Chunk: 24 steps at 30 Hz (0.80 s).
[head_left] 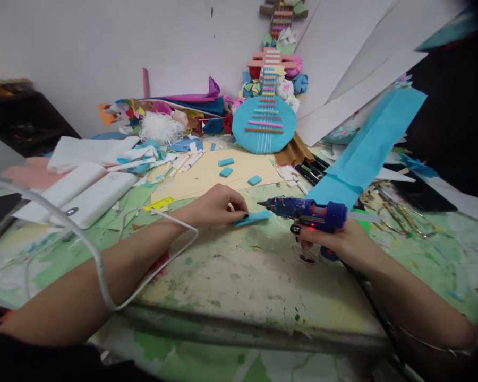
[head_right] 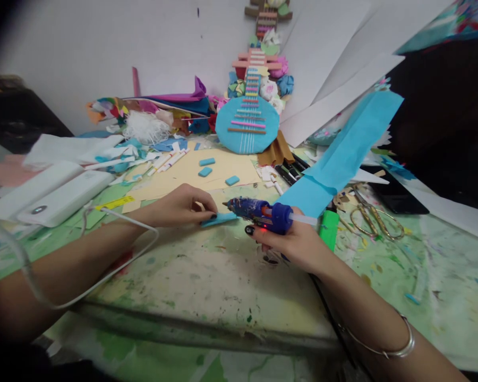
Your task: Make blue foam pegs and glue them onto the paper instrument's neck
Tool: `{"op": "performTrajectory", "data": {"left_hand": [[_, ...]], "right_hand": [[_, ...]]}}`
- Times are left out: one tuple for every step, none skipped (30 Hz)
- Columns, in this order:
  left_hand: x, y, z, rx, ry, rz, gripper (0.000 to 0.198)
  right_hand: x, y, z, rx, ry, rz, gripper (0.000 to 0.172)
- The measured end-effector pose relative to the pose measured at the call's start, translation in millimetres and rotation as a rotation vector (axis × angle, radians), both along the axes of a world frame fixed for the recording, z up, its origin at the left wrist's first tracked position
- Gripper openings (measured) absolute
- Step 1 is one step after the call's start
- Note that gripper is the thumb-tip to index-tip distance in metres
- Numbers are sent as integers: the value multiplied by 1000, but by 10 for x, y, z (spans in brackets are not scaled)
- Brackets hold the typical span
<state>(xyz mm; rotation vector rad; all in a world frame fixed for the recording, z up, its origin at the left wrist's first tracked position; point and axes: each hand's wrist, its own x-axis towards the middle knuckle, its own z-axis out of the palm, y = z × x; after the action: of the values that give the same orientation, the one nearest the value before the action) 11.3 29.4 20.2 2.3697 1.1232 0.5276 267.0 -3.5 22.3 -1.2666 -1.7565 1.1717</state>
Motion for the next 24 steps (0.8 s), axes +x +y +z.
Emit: {"op": "performTrajectory", "data": {"left_hand": [[3,-8,7,-9,-4,-10,17],[4,-13,11,-14,-7,-14,17],[3,-16,13,-16,-10,-13,17],[2,-16,13,-16,-10,-7,17],[-1,-13,9,-13,-8,6,17],[-5,-7,4,-5,-7,25,17],[-9,-1,-2,6,-3,51,16],[-13,7,-10,21,0,79,15],[-16,14,-17,38,2,106,14],[-19,21,-24,54,1,126,13],[-22,27,-30,67,-3,140,12],[-25,31,-34,76,-7,147,11],[-27,34,-36,79,-11,150,10],[-30,35,-35,79,-14,151,9],[-33,34,-31,79,-16,149,7],[-36,30,-24,82,-19,140,8],[-38,24,-16,85,-19,112,10],[-39,14,-6,84,-17,63,14],[-36,2,3,81,-15,1,17],[-29,-14,11,77,-8,-65,20],[-19,-32,14,79,4,-120,21],[-3,-51,14,90,25,-153,21],[15,-71,9,114,49,-165,21],[37,-90,-1,146,76,-163,23]], "right_hand": [[8,1,1,-26,-29,15,22],[18,2,4,-49,-52,21,23],[27,4,11,-68,-67,24,23],[35,6,19,-76,-68,29,23],[42,8,30,-81,-64,41,24],[46,10,42,-80,-54,55,24],[48,13,53,-75,-43,71,25],[48,16,64,-66,-34,85,26],[46,18,73,-55,-28,89,25],[42,20,79,-46,-27,83,25],[39,21,82,-40,-31,76,25],[36,22,83,-40,-39,75,24],[35,23,80,-46,-49,79,24],[35,24,76,-52,-57,82,24],[36,25,71,-59,-62,87,24],[39,26,67,-64,-63,88,24],[42,28,63,-63,-60,83,23],[47,31,60,-56,-54,76,23],[51,35,58,-43,-49,69,23],[56,39,57,-26,-46,62,23],[60,43,57,-10,-49,55,23],[62,48,57,0,-56,47,23],[65,52,58,3,-66,35,24],[66,55,59,-4,-83,22,25]]}}
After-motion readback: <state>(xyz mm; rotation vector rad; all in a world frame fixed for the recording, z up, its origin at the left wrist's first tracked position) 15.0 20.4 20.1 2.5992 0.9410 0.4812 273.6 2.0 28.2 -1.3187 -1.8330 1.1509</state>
